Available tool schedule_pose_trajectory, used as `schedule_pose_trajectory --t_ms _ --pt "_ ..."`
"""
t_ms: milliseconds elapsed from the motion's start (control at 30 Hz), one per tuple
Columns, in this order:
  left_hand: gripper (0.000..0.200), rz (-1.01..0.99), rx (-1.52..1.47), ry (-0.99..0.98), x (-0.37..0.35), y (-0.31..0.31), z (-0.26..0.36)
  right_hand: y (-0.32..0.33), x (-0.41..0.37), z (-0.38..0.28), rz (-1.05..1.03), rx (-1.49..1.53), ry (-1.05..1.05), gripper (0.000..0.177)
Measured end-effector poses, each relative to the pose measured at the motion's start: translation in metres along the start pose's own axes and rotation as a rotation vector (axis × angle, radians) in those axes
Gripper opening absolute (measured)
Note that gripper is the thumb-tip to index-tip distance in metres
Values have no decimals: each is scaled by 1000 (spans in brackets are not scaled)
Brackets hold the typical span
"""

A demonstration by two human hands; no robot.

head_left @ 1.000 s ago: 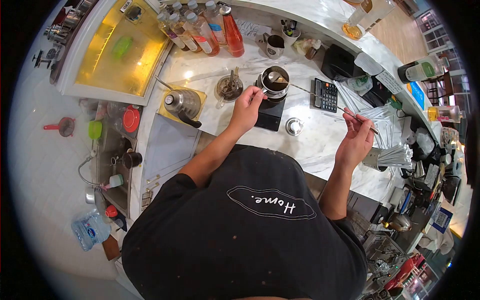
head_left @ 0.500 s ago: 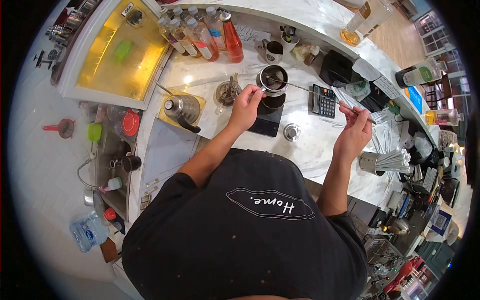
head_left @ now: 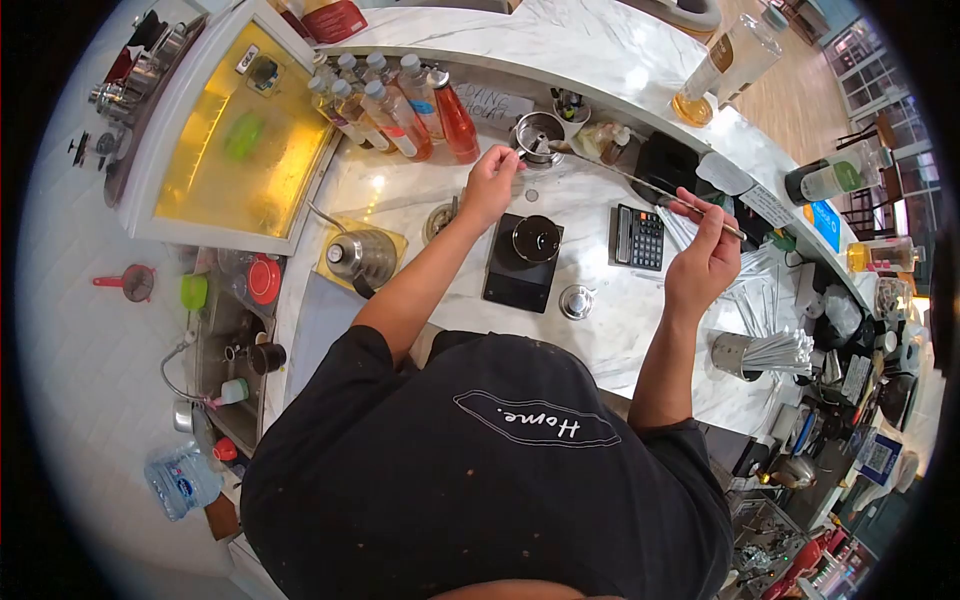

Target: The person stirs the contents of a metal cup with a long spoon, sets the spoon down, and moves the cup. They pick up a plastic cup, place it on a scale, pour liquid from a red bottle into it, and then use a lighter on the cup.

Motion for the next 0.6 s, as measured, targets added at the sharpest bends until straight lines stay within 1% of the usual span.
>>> schedule_pose_trajectory --t_ms 67,100,133,267,367,500,600 --pt "21 -9 -39 -2 16 -5 -10 2 7 4 10 -23 -2 24" --pt "21 -10 -25 30 23 -7 -19 4 9 6 20 -45 -2 24" --pt "20 -14 -11 67 35 -13 -31 7 12 16 20 -46 0 27" --pt "20 -14 7 97 62 -16 -63 14 11 36 43 -93 -23 34" --pt "20 -22 54 117 67 -19 -65 16 11 47 85 -55 -81 34" --pt "20 -24 87 129 68 -19 -80 16 13 60 99 -54 -76 34" --pt "19 -20 53 148 68 -17 -89 14 10 70 102 -16 -92 34"
Point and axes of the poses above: each hand's wrist, its own x-axis towards the middle knuckle, its own y-axis out of the back of the hand, z = x × y, the point moved 10 cm from there along x, towards the middle knuckle, and after that the axes turned 4 degrees about z, right-handed, at the moved point
